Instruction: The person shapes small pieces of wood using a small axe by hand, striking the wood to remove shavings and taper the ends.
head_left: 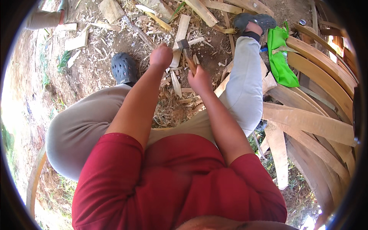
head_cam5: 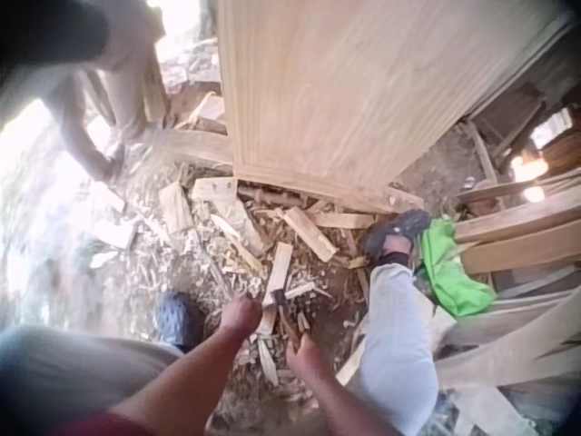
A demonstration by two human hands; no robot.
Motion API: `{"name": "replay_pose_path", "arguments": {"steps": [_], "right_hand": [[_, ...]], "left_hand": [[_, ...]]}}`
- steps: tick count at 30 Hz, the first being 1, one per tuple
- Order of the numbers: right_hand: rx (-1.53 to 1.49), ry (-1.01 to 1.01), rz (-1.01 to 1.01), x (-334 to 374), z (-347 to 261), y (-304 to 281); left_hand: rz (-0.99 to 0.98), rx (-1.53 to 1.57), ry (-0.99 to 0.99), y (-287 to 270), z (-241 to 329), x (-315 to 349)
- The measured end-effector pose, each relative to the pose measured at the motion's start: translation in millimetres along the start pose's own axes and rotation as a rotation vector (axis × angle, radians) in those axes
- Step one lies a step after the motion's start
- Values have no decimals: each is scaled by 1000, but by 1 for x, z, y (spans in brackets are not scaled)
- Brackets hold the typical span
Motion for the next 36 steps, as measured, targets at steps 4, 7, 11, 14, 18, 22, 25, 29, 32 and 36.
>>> {"name": "replay_pose_path", "arguments": {"steps": [4, 7, 11, 14, 18, 22, 25, 29, 32, 36], "right_hand": [[-164, -13, 61, 2, -10, -16], [-176, -18, 46, 3, -12, -16], [-139, -49, 58, 0, -13, -15], [-172, -55, 52, 1, -20, -20], [-45, -5, -4, -2, -4, -5], [-154, -61, 77, 0, -17, -20], [-94, -19, 2, -1, -14, -15], [-122, -54, 63, -2, -17, -19], [-86, -10, 2, -1, -22, -20], [-108, 10, -3, -4, -11, -17]], "left_hand": [[20, 63, -51, -5, 0, -2], [-9, 19, -39, 3, -5, 2], [-18, 7, -23, 1, 0, 4], [26, 26, -20, -6, 2, -2], [-5, 16, -21, 1, -1, -3], [44, 16, -22, -2, -2, -6], [-1, 3, -14, -4, 1, 0], [52, 22, -6, -5, 1, 1], [31, 8, 33, -4, 4, -1], [28, -20, 53, -12, 12, -4]]}}
Point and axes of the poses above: each hand's wrist, its own x-axis away from the middle knuckle, its own y-axis out of the palm, z = x × y, the point moved 10 cm from there along -x, towards the middle knuckle, and after that the axes turned 7 degrees about z, right-handed, at the moved point
